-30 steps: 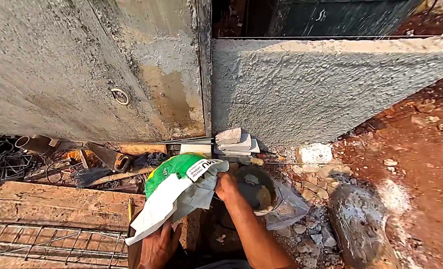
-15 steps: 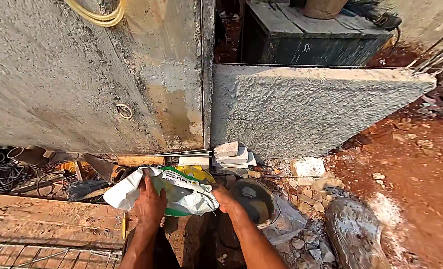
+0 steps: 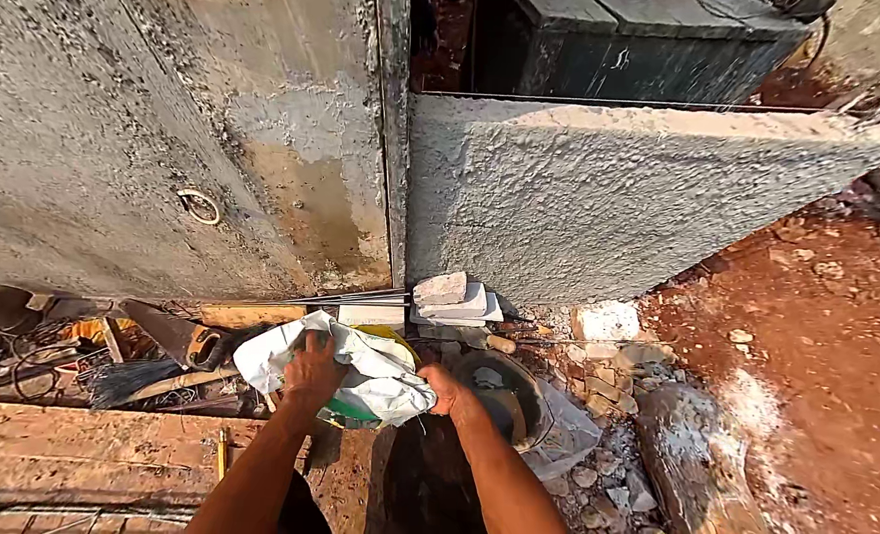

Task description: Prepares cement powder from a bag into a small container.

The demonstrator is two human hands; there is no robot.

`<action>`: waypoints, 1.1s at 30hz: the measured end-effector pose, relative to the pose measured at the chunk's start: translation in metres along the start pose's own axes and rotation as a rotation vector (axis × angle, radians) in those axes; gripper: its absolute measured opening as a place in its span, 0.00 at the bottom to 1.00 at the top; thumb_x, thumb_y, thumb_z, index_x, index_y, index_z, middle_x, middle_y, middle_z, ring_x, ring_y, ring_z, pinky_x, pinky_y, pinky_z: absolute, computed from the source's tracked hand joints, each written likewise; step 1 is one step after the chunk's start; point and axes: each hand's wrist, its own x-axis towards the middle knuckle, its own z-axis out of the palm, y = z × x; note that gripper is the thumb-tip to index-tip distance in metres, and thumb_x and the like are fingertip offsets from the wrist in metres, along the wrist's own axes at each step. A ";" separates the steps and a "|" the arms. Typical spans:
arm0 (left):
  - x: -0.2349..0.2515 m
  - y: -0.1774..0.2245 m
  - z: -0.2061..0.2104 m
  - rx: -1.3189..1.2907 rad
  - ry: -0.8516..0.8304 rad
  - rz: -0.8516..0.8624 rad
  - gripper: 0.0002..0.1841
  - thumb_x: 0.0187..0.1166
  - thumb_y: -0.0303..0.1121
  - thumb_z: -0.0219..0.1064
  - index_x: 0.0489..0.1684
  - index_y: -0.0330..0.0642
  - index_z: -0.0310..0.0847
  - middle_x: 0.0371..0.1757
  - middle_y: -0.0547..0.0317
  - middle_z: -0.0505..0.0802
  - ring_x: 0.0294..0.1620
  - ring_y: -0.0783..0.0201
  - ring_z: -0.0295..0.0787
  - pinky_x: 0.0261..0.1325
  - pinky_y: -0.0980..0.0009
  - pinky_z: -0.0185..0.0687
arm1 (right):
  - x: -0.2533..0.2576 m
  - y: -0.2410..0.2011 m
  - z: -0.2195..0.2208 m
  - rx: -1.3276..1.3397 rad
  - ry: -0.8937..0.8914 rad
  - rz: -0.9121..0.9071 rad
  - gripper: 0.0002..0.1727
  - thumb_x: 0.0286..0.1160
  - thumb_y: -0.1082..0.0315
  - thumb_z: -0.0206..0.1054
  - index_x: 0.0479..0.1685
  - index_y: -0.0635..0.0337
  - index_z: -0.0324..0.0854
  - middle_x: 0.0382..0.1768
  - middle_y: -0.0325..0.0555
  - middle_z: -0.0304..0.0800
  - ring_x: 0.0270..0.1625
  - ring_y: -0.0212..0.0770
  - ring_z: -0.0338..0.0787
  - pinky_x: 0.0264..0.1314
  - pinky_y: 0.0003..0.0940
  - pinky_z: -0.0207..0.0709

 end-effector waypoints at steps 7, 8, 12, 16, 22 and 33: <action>0.025 -0.004 0.015 -0.091 -0.089 0.078 0.24 0.83 0.50 0.59 0.72 0.52 0.84 0.76 0.45 0.84 0.76 0.37 0.79 0.66 0.30 0.77 | 0.042 -0.014 -0.017 0.180 0.264 -0.045 0.14 0.84 0.66 0.54 0.60 0.61 0.78 0.46 0.56 0.90 0.45 0.50 0.93 0.45 0.50 0.88; 0.028 -0.005 0.013 -0.094 -0.108 0.076 0.23 0.84 0.51 0.57 0.71 0.52 0.84 0.73 0.46 0.86 0.74 0.38 0.82 0.66 0.30 0.77 | 0.046 -0.016 -0.018 0.188 0.284 -0.036 0.14 0.84 0.66 0.54 0.58 0.62 0.78 0.45 0.56 0.90 0.44 0.49 0.92 0.44 0.49 0.88; 0.040 -0.014 0.011 -0.158 -0.155 0.071 0.24 0.87 0.50 0.51 0.70 0.51 0.85 0.64 0.41 0.92 0.67 0.36 0.87 0.64 0.29 0.76 | 0.057 -0.024 -0.018 0.211 0.329 0.027 0.13 0.83 0.67 0.57 0.57 0.63 0.78 0.44 0.57 0.89 0.43 0.49 0.92 0.44 0.48 0.88; 0.060 -0.034 0.029 -0.343 -0.187 0.137 0.24 0.89 0.49 0.49 0.59 0.41 0.87 0.54 0.36 0.92 0.60 0.36 0.89 0.62 0.29 0.75 | 0.068 -0.023 -0.022 0.223 0.349 0.054 0.14 0.83 0.65 0.58 0.59 0.63 0.79 0.47 0.57 0.90 0.46 0.49 0.92 0.46 0.48 0.88; 0.071 -0.040 0.035 -0.724 -0.220 0.077 0.23 0.91 0.45 0.51 0.49 0.35 0.88 0.44 0.44 0.91 0.45 0.55 0.87 0.56 0.48 0.80 | 0.069 -0.022 -0.018 0.215 0.333 0.005 0.15 0.89 0.63 0.54 0.65 0.58 0.76 0.48 0.56 0.88 0.47 0.49 0.91 0.46 0.50 0.87; 0.051 -0.042 -0.013 -0.604 -0.189 0.057 0.26 0.90 0.50 0.50 0.47 0.35 0.87 0.44 0.40 0.91 0.48 0.47 0.89 0.55 0.39 0.79 | -0.026 -0.016 0.057 -1.259 0.621 -1.166 0.25 0.79 0.41 0.60 0.60 0.47 0.87 0.64 0.44 0.88 0.69 0.48 0.83 0.68 0.53 0.74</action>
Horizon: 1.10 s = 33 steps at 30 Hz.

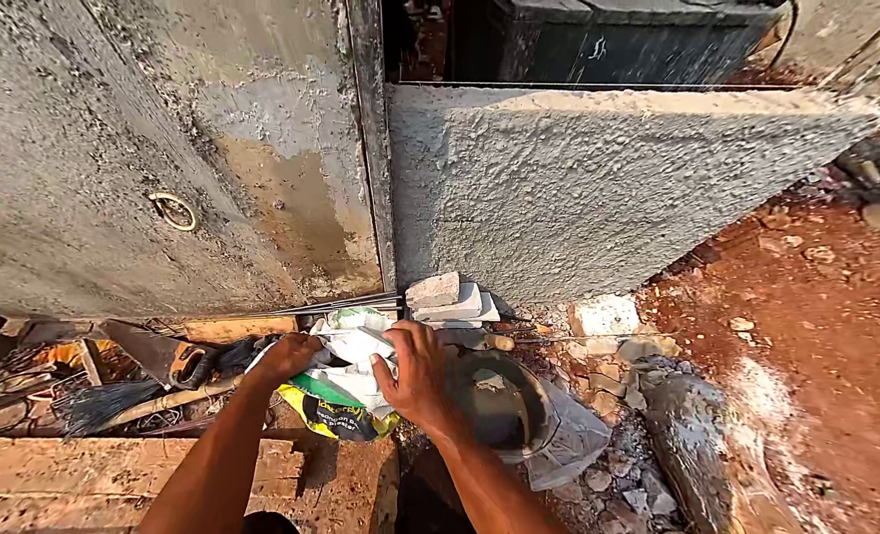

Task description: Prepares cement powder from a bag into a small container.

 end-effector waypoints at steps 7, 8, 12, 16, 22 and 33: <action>-0.008 0.003 -0.002 -0.033 0.012 -0.071 0.23 0.89 0.47 0.53 0.46 0.36 0.87 0.44 0.43 0.90 0.46 0.50 0.87 0.52 0.44 0.79 | -0.008 -0.039 0.022 -0.185 -0.579 -0.254 0.17 0.72 0.58 0.71 0.57 0.55 0.86 0.50 0.52 0.89 0.57 0.55 0.87 0.65 0.60 0.70; -0.007 0.006 -0.002 -0.065 0.015 -0.114 0.22 0.87 0.48 0.54 0.47 0.36 0.86 0.43 0.44 0.90 0.44 0.52 0.86 0.49 0.45 0.80 | -0.016 -0.041 0.025 -0.189 -0.522 -0.324 0.13 0.76 0.63 0.66 0.55 0.54 0.86 0.47 0.50 0.90 0.54 0.54 0.88 0.62 0.57 0.74; 0.000 0.012 -0.008 -0.202 0.007 -0.269 0.18 0.82 0.48 0.59 0.45 0.41 0.84 0.35 0.54 0.86 0.29 0.62 0.78 0.31 0.59 0.74 | -0.065 -0.046 0.050 -0.254 -0.390 -0.571 0.11 0.84 0.69 0.57 0.48 0.50 0.87 0.46 0.46 0.90 0.49 0.50 0.89 0.53 0.47 0.82; 0.007 0.006 -0.010 -0.343 -0.005 -0.376 0.17 0.81 0.47 0.62 0.53 0.42 0.82 0.39 0.52 0.87 0.32 0.61 0.80 0.32 0.61 0.76 | -0.103 -0.045 0.068 -0.279 -0.494 -0.486 0.13 0.86 0.68 0.55 0.55 0.53 0.87 0.55 0.50 0.91 0.55 0.53 0.90 0.59 0.46 0.84; 0.023 -0.019 -0.010 -0.616 -0.082 -0.414 0.12 0.81 0.44 0.60 0.37 0.45 0.79 0.24 0.59 0.85 0.16 0.68 0.76 0.18 0.73 0.69 | -0.122 -0.028 0.067 -0.233 -0.677 -0.298 0.24 0.87 0.67 0.51 0.79 0.64 0.73 0.68 0.59 0.84 0.69 0.59 0.86 0.73 0.50 0.80; -0.009 -0.020 0.020 -0.397 0.365 -0.038 0.21 0.83 0.44 0.65 0.62 0.35 0.78 0.51 0.43 0.90 0.52 0.51 0.89 0.58 0.47 0.83 | -0.046 -0.074 0.034 -0.220 -0.251 -0.222 0.23 0.76 0.57 0.65 0.69 0.48 0.84 0.66 0.51 0.87 0.64 0.54 0.86 0.60 0.50 0.80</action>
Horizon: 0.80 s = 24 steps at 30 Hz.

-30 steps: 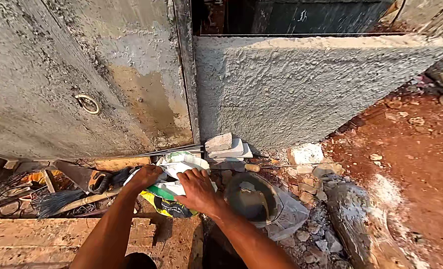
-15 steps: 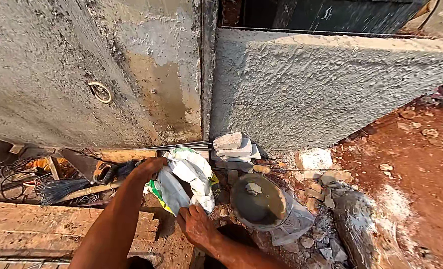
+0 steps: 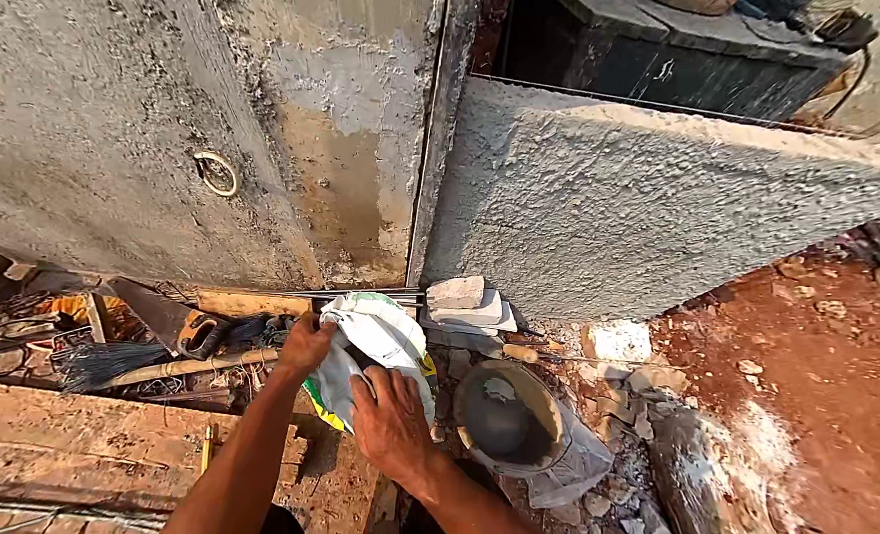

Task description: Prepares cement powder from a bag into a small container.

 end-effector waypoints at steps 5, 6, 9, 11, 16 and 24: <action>-0.078 0.002 0.007 0.479 0.373 0.680 0.23 0.75 0.43 0.71 0.57 0.32 0.82 0.61 0.36 0.89 0.65 0.39 0.86 0.68 0.47 0.83 | 0.069 0.017 0.015 -0.035 -0.231 0.322 0.42 0.74 0.61 0.67 0.93 0.49 0.59 0.92 0.65 0.52 0.87 0.79 0.60 0.77 0.85 0.56; -0.087 0.000 0.010 0.574 0.391 0.804 0.16 0.78 0.41 0.69 0.49 0.36 0.86 0.52 0.41 0.93 0.56 0.42 0.91 0.58 0.50 0.88 | 0.074 0.022 0.019 -0.058 -0.247 0.334 0.41 0.77 0.57 0.65 0.94 0.46 0.58 0.93 0.65 0.52 0.85 0.79 0.64 0.73 0.81 0.64; -0.091 -0.002 0.013 0.674 0.285 0.867 0.13 0.76 0.40 0.71 0.47 0.39 0.87 0.45 0.46 0.94 0.48 0.44 0.94 0.48 0.49 0.89 | 0.078 0.037 0.029 -0.079 -0.251 0.326 0.35 0.86 0.53 0.59 0.93 0.38 0.60 0.91 0.66 0.56 0.73 0.73 0.79 0.60 0.65 0.79; -0.081 -0.004 0.006 0.715 0.070 0.723 0.26 0.72 0.51 0.75 0.63 0.45 0.84 0.70 0.50 0.89 0.75 0.41 0.81 0.70 0.38 0.78 | 0.082 0.046 0.033 -0.055 -0.266 0.333 0.31 0.88 0.58 0.57 0.91 0.38 0.63 0.86 0.66 0.66 0.68 0.70 0.84 0.58 0.62 0.82; -0.065 -0.011 -0.007 0.807 -0.248 0.614 0.42 0.64 0.62 0.78 0.83 0.65 0.73 0.81 0.54 0.80 0.86 0.43 0.67 0.81 0.36 0.66 | 0.103 0.080 0.027 0.079 -0.301 0.358 0.19 0.89 0.51 0.57 0.68 0.46 0.85 0.52 0.54 0.94 0.57 0.58 0.93 0.58 0.62 0.84; -0.059 -0.036 -0.022 0.776 -0.263 0.810 0.16 0.73 0.46 0.73 0.46 0.42 0.89 0.71 0.47 0.85 0.79 0.42 0.75 0.76 0.44 0.75 | 0.122 0.141 0.028 0.484 -0.383 0.502 0.25 0.90 0.48 0.58 0.50 0.62 0.90 0.50 0.60 0.92 0.57 0.56 0.91 0.64 0.62 0.80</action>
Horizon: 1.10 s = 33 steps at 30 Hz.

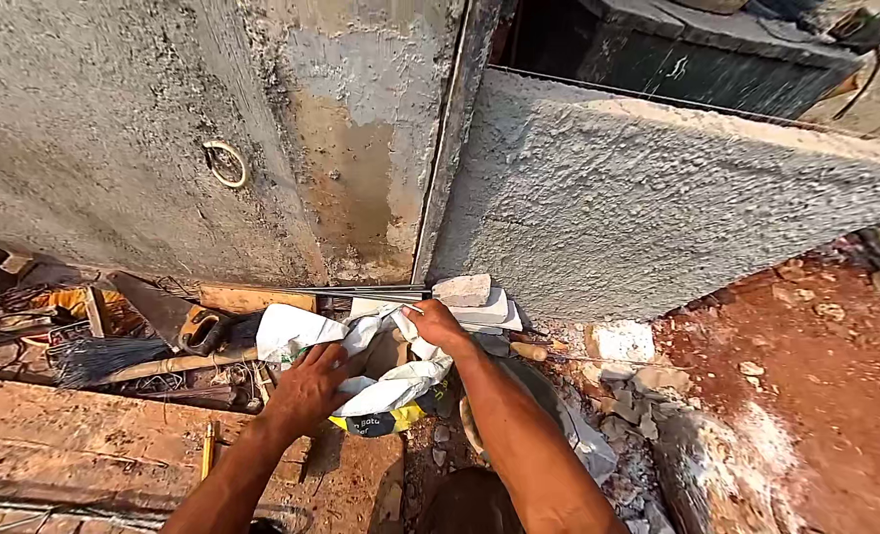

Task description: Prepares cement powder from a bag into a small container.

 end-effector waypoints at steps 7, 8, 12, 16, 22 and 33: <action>-0.035 -0.001 0.015 -0.066 0.311 0.195 0.18 0.76 0.47 0.71 0.34 0.38 0.85 0.60 0.48 0.91 0.77 0.48 0.81 0.77 0.57 0.80 | 0.004 0.038 0.010 0.656 -0.120 0.296 0.27 0.87 0.46 0.63 0.71 0.58 0.79 0.56 0.54 0.90 0.55 0.45 0.91 0.61 0.46 0.85; -0.040 -0.001 0.015 -0.050 0.326 0.203 0.19 0.78 0.48 0.70 0.32 0.38 0.84 0.58 0.48 0.91 0.74 0.48 0.83 0.74 0.57 0.82 | 0.004 0.043 0.015 0.734 -0.139 0.318 0.27 0.87 0.47 0.62 0.70 0.59 0.78 0.52 0.52 0.90 0.51 0.43 0.92 0.57 0.43 0.87; -0.068 -0.005 0.016 0.009 0.351 0.209 0.23 0.84 0.53 0.65 0.33 0.38 0.83 0.55 0.47 0.91 0.66 0.49 0.88 0.63 0.59 0.89 | 0.011 0.059 0.022 0.852 -0.235 0.353 0.25 0.89 0.47 0.59 0.64 0.60 0.79 0.44 0.48 0.91 0.44 0.39 0.92 0.49 0.38 0.88; -0.082 -0.007 0.018 0.144 0.380 0.199 0.24 0.84 0.57 0.63 0.35 0.42 0.85 0.54 0.52 0.92 0.66 0.51 0.88 0.71 0.54 0.83 | 0.021 0.067 0.028 0.835 -0.234 0.373 0.27 0.86 0.44 0.62 0.66 0.59 0.80 0.46 0.50 0.91 0.45 0.42 0.93 0.51 0.41 0.88; -0.068 0.000 0.016 0.332 0.408 0.353 0.22 0.89 0.55 0.56 0.39 0.46 0.84 0.65 0.56 0.90 0.76 0.53 0.81 0.82 0.45 0.67 | -0.014 0.038 0.005 0.033 0.247 -0.029 0.28 0.80 0.45 0.70 0.63 0.62 0.80 0.55 0.60 0.89 0.60 0.57 0.89 0.64 0.62 0.82; -0.038 0.003 -0.014 0.420 0.050 0.306 0.20 0.70 0.54 0.76 0.48 0.49 0.89 0.60 0.49 0.92 0.64 0.45 0.88 0.63 0.39 0.77 | -0.089 -0.018 0.014 -0.611 -0.480 -0.506 0.45 0.62 0.48 0.85 0.82 0.55 0.72 0.65 0.55 0.87 0.68 0.55 0.86 0.68 0.59 0.77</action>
